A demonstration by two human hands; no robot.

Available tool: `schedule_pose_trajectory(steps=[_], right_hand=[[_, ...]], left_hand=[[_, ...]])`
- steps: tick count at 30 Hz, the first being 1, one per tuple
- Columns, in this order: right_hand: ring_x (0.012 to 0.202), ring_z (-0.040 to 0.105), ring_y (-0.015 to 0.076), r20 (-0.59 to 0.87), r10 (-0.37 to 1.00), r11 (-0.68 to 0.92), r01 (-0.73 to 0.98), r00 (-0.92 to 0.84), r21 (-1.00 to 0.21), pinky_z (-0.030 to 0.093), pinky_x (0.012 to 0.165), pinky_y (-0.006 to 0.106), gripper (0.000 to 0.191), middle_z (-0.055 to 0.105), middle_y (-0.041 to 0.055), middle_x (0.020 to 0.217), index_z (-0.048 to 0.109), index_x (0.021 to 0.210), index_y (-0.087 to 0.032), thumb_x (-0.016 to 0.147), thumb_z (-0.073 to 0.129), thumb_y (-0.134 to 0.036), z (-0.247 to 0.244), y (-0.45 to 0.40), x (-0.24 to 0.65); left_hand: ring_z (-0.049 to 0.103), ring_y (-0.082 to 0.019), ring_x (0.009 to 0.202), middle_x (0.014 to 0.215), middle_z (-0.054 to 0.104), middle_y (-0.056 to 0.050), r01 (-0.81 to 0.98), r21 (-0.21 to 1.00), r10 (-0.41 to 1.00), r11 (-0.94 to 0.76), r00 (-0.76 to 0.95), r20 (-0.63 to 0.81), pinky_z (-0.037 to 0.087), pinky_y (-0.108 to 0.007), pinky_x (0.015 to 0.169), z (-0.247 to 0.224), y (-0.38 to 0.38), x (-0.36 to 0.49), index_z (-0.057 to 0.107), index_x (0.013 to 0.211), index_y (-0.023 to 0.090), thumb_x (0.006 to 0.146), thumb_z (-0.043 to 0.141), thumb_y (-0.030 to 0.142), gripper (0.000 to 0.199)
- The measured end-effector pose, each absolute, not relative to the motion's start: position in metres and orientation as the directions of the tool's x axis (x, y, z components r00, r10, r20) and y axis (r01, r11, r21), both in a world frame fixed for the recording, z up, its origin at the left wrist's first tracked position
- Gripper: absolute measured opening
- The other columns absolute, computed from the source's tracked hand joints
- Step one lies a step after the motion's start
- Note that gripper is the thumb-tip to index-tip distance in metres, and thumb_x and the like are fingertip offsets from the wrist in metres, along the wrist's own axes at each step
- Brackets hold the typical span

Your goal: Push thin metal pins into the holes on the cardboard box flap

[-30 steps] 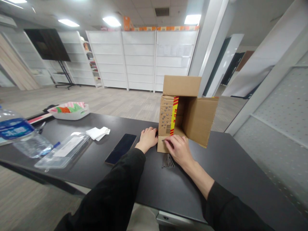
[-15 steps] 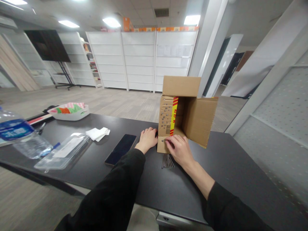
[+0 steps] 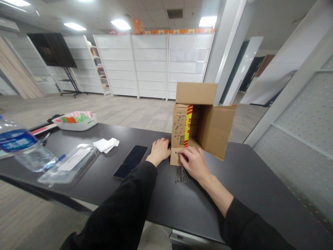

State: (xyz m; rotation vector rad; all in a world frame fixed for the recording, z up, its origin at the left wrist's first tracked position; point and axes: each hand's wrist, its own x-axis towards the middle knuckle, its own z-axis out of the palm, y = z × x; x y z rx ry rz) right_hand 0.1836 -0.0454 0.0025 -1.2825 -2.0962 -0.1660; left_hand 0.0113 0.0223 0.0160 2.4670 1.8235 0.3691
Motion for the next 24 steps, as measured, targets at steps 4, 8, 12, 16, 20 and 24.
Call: schedule_pose_trajectory(steps=[4, 8, 12, 16, 20, 24], right_hand=[[0.088, 0.062, 0.0213, 0.587, 0.751, 0.517, 0.822, -0.302, -0.238, 0.034, 0.077, 0.036, 0.013, 0.07, 0.005, 0.091, 0.065, 0.09, -0.022, 0.094, 0.054, -0.022, 0.005, -0.047, 0.184], [0.089, 0.062, 0.0218, 0.568, 0.764, 0.524, 0.808, -0.307, -0.268, 0.034, 0.079, 0.036, 0.01, 0.069, 0.0049, 0.091, 0.066, 0.091, -0.021, 0.093, 0.056, -0.023, 0.009, -0.05, 0.186], [0.092, 0.061, 0.0219, 0.493, 0.8, 0.527, 0.794, -0.342, -0.303, 0.034, 0.082, 0.037, 0.008, 0.069, 0.0039, 0.093, 0.065, 0.09, -0.022, 0.092, 0.058, -0.025, 0.017, -0.057, 0.186], [0.096, 0.06, 0.0227, 0.359, 0.831, 0.536, 0.785, -0.426, -0.311, 0.034, 0.085, 0.037, 0.01, 0.067, 0.005, 0.097, 0.066, 0.09, -0.021, 0.089, 0.062, -0.03, 0.027, -0.067, 0.184], [0.098, 0.059, 0.0239, 0.26, 0.836, 0.547, 0.775, -0.483, -0.316, 0.033, 0.087, 0.038, 0.02, 0.066, 0.0053, 0.1, 0.069, 0.095, -0.021, 0.087, 0.066, -0.039, 0.036, -0.076, 0.184], [0.099, 0.058, 0.0256, 0.209, 0.83, 0.557, 0.769, -0.516, -0.314, 0.034, 0.089, 0.04, 0.028, 0.066, 0.0064, 0.1, 0.07, 0.096, -0.021, 0.083, 0.07, -0.046, 0.041, -0.082, 0.185]], left_hand=[[0.059, -0.027, 0.111, 0.119, 0.063, -0.011, 0.937, 0.181, 0.949, -0.301, 0.276, 0.151, 0.043, -0.04, 0.095, 0.017, 0.022, 0.011, 0.063, 0.115, 0.021, 0.095, 0.042, 0.037, 0.033], [0.059, -0.026, 0.111, 0.12, 0.063, -0.011, 0.938, 0.177, 0.951, -0.298, 0.275, 0.143, 0.043, -0.039, 0.096, 0.017, 0.022, 0.011, 0.064, 0.113, 0.021, 0.095, 0.043, 0.036, 0.031], [0.06, -0.027, 0.109, 0.118, 0.064, -0.011, 0.937, 0.165, 0.946, -0.307, 0.282, 0.159, 0.045, -0.04, 0.094, 0.016, 0.023, 0.011, 0.064, 0.112, 0.021, 0.095, 0.042, 0.036, 0.031], [0.06, -0.027, 0.11, 0.12, 0.063, -0.011, 0.937, 0.167, 0.947, -0.307, 0.284, 0.15, 0.045, -0.04, 0.095, 0.015, 0.023, 0.011, 0.064, 0.114, 0.021, 0.095, 0.042, 0.036, 0.032], [0.06, -0.027, 0.111, 0.12, 0.063, -0.01, 0.938, 0.17, 0.948, -0.303, 0.278, 0.157, 0.045, -0.04, 0.095, 0.016, 0.024, 0.011, 0.064, 0.114, 0.021, 0.095, 0.043, 0.036, 0.032], [0.06, -0.027, 0.11, 0.119, 0.064, -0.011, 0.937, 0.162, 0.946, -0.309, 0.285, 0.153, 0.045, -0.041, 0.095, 0.016, 0.023, 0.011, 0.064, 0.112, 0.021, 0.094, 0.043, 0.036, 0.031]])
